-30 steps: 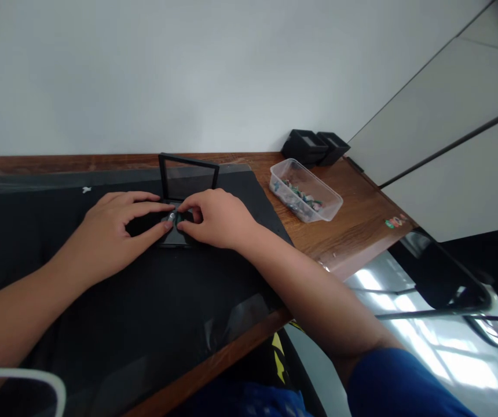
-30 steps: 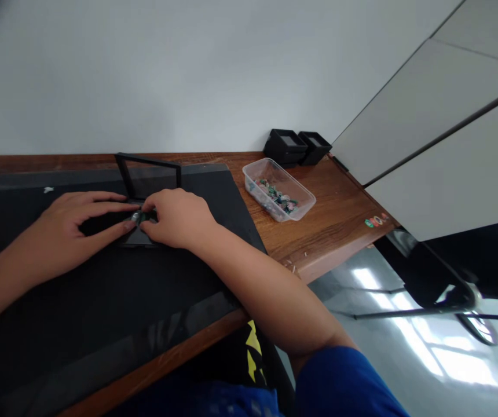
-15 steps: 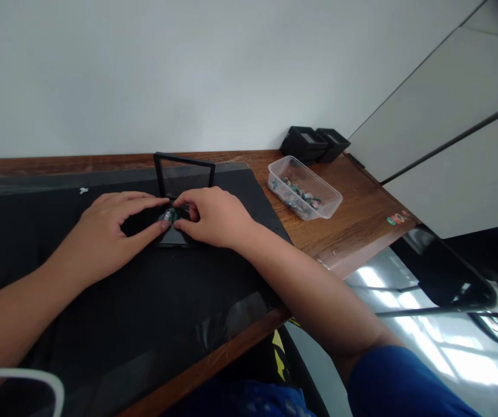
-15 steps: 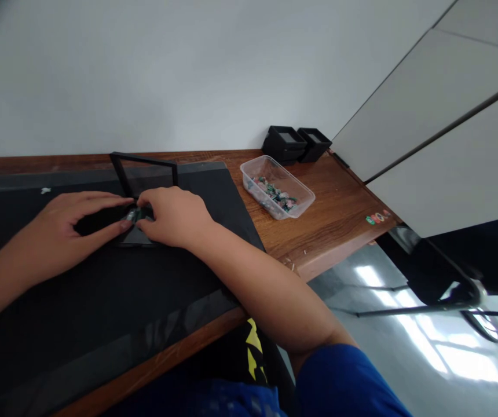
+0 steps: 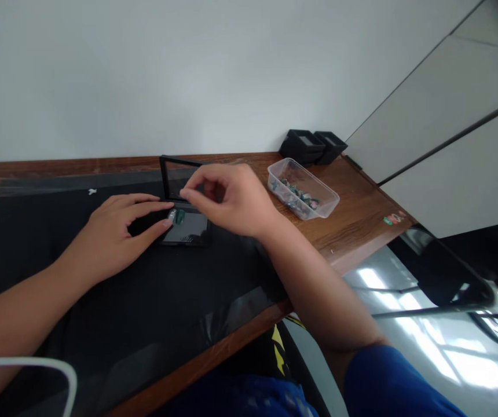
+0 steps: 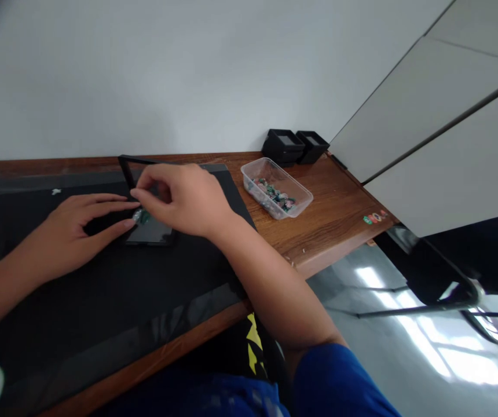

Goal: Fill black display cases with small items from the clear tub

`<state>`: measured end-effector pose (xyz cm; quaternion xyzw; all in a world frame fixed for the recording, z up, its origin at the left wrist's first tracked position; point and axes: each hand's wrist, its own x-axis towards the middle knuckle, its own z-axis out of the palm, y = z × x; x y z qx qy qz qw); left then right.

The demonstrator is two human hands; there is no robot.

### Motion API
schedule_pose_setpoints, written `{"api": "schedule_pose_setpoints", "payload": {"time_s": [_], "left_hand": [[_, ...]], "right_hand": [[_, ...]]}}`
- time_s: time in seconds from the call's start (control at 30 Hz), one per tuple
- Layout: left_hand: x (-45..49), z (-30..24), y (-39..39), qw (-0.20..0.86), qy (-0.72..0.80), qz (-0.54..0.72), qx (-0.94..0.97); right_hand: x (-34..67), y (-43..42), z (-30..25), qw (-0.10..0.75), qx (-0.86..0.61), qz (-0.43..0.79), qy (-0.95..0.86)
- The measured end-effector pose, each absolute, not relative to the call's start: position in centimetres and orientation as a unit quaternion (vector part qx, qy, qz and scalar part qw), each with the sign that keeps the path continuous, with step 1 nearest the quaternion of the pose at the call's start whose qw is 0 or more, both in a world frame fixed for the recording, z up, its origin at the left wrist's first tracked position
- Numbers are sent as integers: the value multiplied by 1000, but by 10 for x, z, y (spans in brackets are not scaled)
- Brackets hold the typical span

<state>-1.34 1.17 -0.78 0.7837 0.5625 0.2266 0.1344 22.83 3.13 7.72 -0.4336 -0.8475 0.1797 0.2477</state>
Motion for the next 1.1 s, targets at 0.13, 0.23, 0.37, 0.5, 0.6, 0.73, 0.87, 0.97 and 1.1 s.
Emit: {"api": "schedule_pose_setpoints", "payload": {"time_s": [0.13,0.23,0.37,0.5,0.6,0.73,0.87,0.97,1.1], "left_hand": [[-13,-5,8,162,574,223,771],[-12,-3,7,177,593,229,751],[-12,-3,8,186,604,224,742],[-14,-7,9,175,601,215,750],[-15,-8,8,162,601,201,757],[-14,-6,5,156,594,199,764],[-15,-8,6,150,591,186,770],[-16,-13,9,134,593,196,770],[-16,-15,10,130,594,197,770]], "right_hand": [[253,38,93,319,-529,78,-782],[289,59,95,358,-650,-56,-668],[339,89,84,276,-797,-48,-536],[355,101,68,162,-814,74,-553],[351,104,61,113,-794,130,-583],[350,106,58,99,-795,151,-579],[352,107,57,96,-796,153,-577],[350,108,56,94,-800,147,-574],[346,106,58,104,-800,134,-575]]}}
